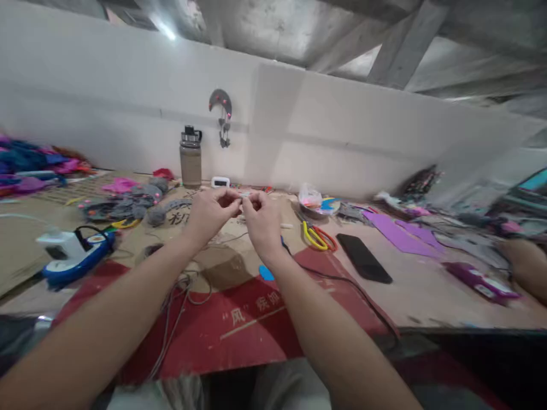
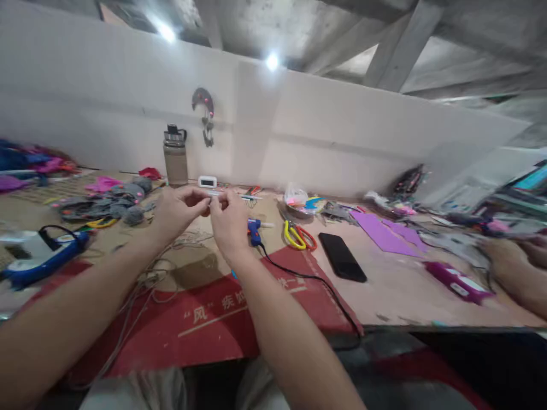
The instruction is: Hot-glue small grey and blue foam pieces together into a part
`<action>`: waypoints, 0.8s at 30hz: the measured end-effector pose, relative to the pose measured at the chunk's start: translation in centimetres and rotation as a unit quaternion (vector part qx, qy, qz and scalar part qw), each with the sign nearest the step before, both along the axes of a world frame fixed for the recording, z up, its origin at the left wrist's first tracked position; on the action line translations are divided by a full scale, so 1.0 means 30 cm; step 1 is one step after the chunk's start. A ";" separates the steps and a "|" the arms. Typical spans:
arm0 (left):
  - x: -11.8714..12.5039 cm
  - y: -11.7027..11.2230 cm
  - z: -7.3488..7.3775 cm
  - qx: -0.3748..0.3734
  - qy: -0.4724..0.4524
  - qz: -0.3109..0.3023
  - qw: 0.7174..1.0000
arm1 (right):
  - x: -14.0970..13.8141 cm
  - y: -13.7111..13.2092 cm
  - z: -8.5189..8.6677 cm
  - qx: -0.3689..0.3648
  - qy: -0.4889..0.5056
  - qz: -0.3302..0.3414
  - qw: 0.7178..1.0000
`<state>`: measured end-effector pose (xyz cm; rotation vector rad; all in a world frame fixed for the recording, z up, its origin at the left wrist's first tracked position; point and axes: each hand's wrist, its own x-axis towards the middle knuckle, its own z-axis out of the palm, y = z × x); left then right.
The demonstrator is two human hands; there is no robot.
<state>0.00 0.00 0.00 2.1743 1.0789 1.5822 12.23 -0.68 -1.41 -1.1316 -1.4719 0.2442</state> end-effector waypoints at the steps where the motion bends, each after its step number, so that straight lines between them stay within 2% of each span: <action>1: -0.002 -0.001 0.000 -0.004 -0.002 0.003 1.000 | -0.002 0.001 0.002 -0.002 0.001 0.005 1.000; 12: 0.005 -0.007 0.012 -0.109 -0.133 -0.035 0.984 | -0.023 -0.021 -0.010 0.004 0.023 0.059 0.998; 24: 0.019 -0.010 0.007 -0.101 -0.159 -0.039 0.981 | -0.028 -0.009 0.003 -0.042 0.081 0.079 0.993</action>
